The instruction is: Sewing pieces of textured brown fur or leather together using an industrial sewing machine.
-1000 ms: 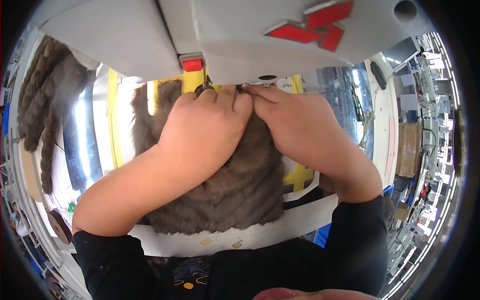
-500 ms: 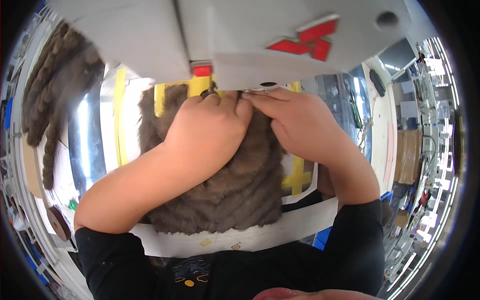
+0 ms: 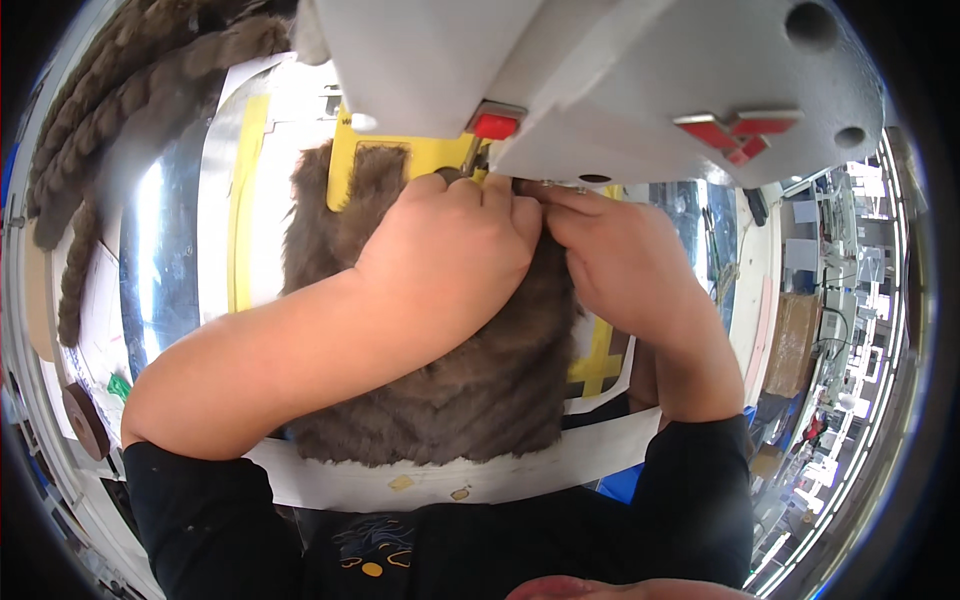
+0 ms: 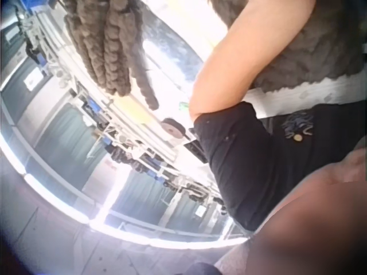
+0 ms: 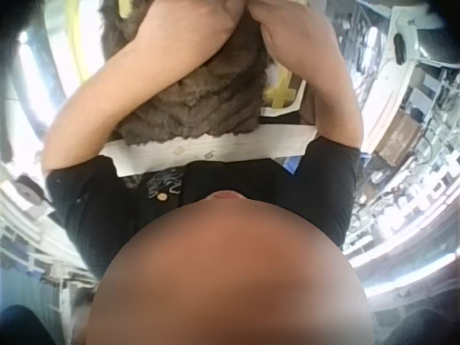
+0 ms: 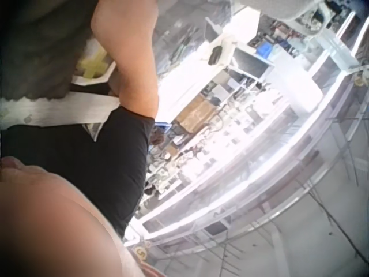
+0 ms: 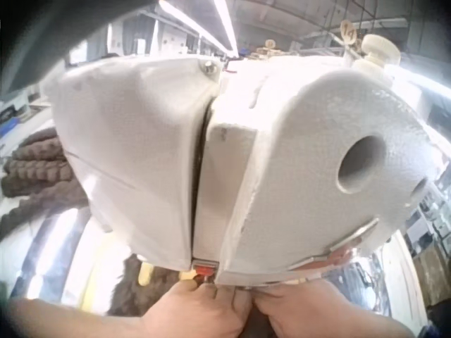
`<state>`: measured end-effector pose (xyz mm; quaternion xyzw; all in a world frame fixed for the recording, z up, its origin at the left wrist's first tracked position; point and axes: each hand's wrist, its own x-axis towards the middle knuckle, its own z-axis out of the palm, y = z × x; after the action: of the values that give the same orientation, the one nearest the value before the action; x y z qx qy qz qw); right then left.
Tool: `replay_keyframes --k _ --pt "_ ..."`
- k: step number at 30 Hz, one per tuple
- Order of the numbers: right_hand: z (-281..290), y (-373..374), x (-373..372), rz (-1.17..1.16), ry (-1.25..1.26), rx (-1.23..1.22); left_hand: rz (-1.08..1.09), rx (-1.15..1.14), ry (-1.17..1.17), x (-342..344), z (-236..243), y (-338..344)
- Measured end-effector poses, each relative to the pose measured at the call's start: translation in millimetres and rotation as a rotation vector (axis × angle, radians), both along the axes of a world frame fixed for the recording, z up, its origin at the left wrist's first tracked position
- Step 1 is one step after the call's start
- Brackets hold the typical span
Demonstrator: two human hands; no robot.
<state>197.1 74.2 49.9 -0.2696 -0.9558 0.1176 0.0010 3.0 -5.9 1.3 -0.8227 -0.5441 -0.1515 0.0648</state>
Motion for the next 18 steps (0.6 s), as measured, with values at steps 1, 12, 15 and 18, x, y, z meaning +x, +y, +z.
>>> replay_keyframes --k 1,12,15,18 --pt "-1.3 0.1 -0.8 0.007 -0.004 -0.002 0.007 -0.002 -0.004 0.3 0.1 -0.1" --pt "-2.5 -3.8 -7.2 -0.071 0.093 0.005 -0.055 0.038 0.08 -8.2 5.3 -7.4" --pt "-0.4 -2.5 -8.0 -0.074 0.052 -0.005 -0.102 0.084 0.033 -9.0 3.7 -6.8" --pt "1.1 -1.9 -7.4 -0.034 -0.009 0.069 -0.109 0.066 0.017 -9.1 5.6 -5.7"
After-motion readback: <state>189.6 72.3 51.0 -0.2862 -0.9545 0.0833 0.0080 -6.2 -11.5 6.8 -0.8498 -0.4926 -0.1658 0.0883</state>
